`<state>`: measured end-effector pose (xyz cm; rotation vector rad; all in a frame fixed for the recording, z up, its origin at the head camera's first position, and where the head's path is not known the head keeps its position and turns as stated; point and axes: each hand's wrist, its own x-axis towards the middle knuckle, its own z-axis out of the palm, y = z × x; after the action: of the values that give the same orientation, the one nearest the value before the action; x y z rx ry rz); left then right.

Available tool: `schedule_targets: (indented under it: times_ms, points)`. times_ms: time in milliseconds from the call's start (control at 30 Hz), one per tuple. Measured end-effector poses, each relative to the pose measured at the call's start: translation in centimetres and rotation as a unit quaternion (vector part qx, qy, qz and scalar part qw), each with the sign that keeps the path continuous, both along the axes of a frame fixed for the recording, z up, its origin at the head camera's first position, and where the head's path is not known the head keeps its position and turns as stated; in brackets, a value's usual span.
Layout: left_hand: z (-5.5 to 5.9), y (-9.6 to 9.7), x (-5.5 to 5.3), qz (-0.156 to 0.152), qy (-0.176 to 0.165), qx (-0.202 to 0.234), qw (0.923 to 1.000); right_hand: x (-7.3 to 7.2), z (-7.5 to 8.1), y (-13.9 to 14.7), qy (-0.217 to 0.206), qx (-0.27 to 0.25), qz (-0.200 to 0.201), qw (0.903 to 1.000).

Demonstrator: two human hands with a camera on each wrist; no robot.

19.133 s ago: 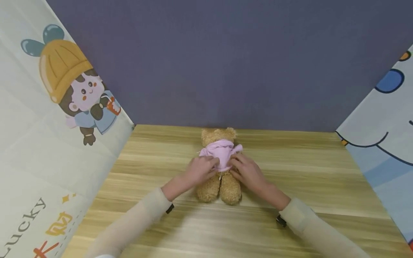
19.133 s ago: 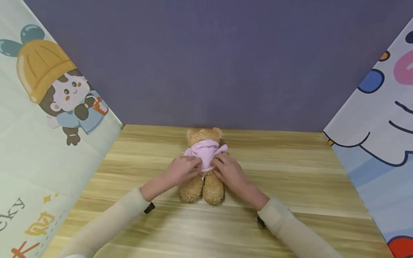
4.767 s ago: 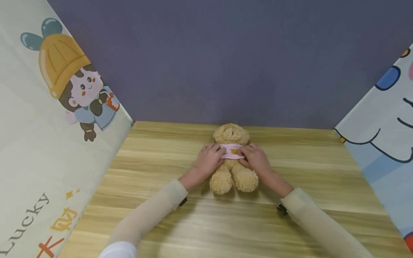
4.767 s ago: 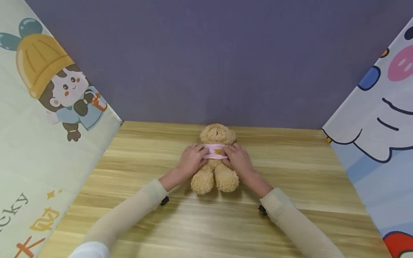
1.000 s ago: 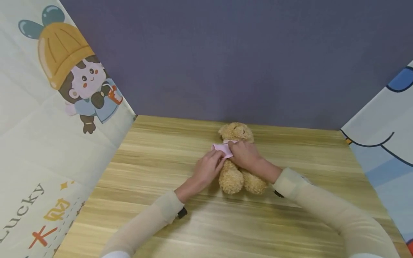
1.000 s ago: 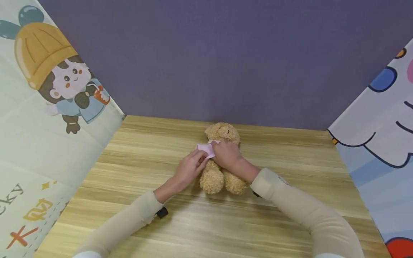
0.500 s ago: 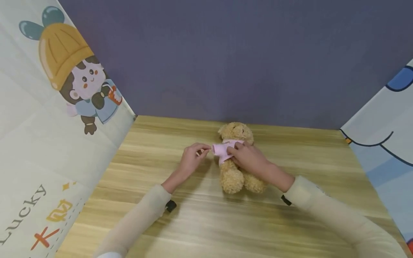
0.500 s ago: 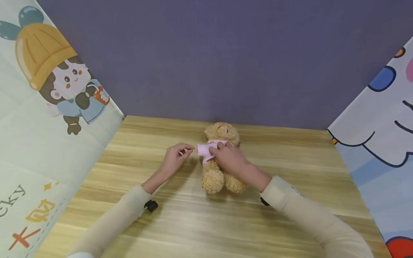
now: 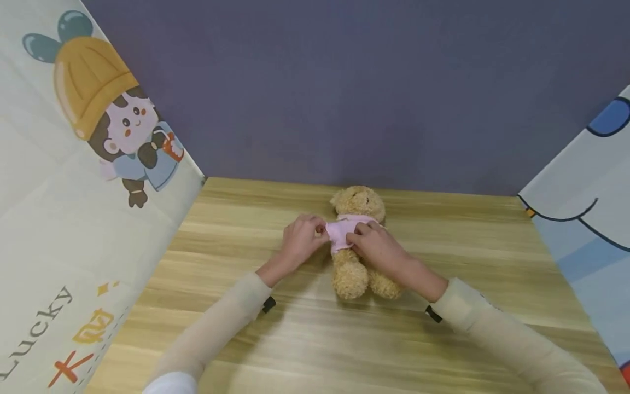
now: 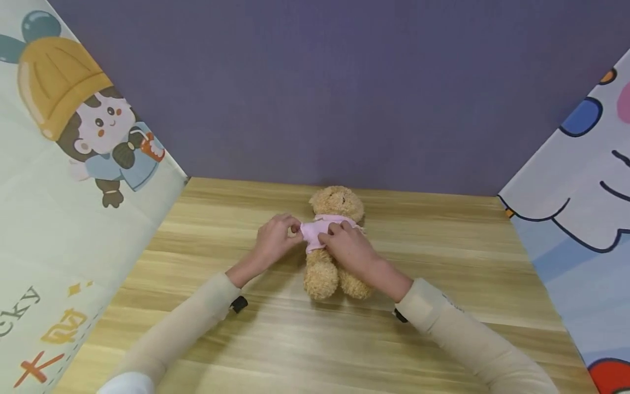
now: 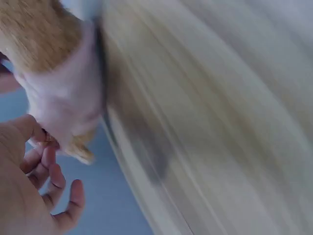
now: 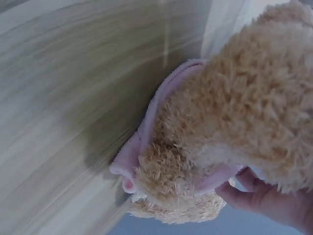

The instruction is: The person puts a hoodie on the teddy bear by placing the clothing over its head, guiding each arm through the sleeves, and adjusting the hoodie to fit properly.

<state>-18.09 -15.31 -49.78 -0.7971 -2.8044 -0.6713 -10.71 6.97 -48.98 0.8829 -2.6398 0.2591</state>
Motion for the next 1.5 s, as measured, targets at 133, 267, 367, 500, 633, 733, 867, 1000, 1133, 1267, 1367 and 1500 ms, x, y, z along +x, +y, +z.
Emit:
schedule_targets:
  times_ms: [133,267,367,500,633,733,867,1000,1133,1267,1367,1500]
  points:
    - [0.1,-0.8,-1.3,0.019,0.007,-0.027,0.9994,0.5,-0.2,0.6,-0.010,-0.026,0.007,0.9996]
    - [0.4,-1.2,-1.5,-0.009,-0.030,-0.002,0.9995,0.6,-0.5,0.9,-0.019,-0.070,0.008,0.9973]
    - [0.8,-1.2,-1.0,-0.025,-0.058,0.014,0.9979,0.4,-0.5,1.1,-0.022,-0.091,-0.008,0.9956]
    - [0.8,-0.8,-0.8,-0.024,-0.055,-0.004,0.9982,0.4,-0.3,1.1,-0.023,-0.058,-0.024,0.9978]
    - [0.3,-0.5,-2.0,0.006,0.006,-0.049,0.9988,0.6,0.0,0.7,-0.019,-0.002,-0.026,0.9995]
    - [-0.1,-0.3,-3.1,0.025,0.032,-0.083,0.9958,1.0,0.0,0.5,-0.024,0.016,-0.030,0.9991]
    - [0.0,-0.4,-3.5,0.014,0.012,-0.098,0.9950,1.2,-0.3,0.5,-0.035,-0.013,-0.029,0.9989]
    - [0.0,-0.9,-3.6,0.040,-0.025,-0.086,0.9952,1.0,-0.7,0.7,-0.038,-0.048,-0.016,0.9980]
    - [-0.8,-1.0,-4.3,0.051,-0.035,-0.081,0.9948,0.5,-0.5,0.6,-0.027,-0.043,-0.005,0.9987]
    - [-0.3,-0.8,-4.2,0.041,-0.046,-0.089,0.9942,0.1,-0.3,1.0,-0.029,-0.072,-0.010,0.9969]
    - [0.7,-0.7,-3.3,0.034,-0.065,-0.082,0.9940,0.1,-0.6,1.6,-0.032,-0.117,-0.040,0.9919]
    - [1.1,-1.1,-2.8,0.034,-0.074,-0.071,0.9942,0.0,-1.2,1.5,-0.032,-0.151,-0.079,0.9848]
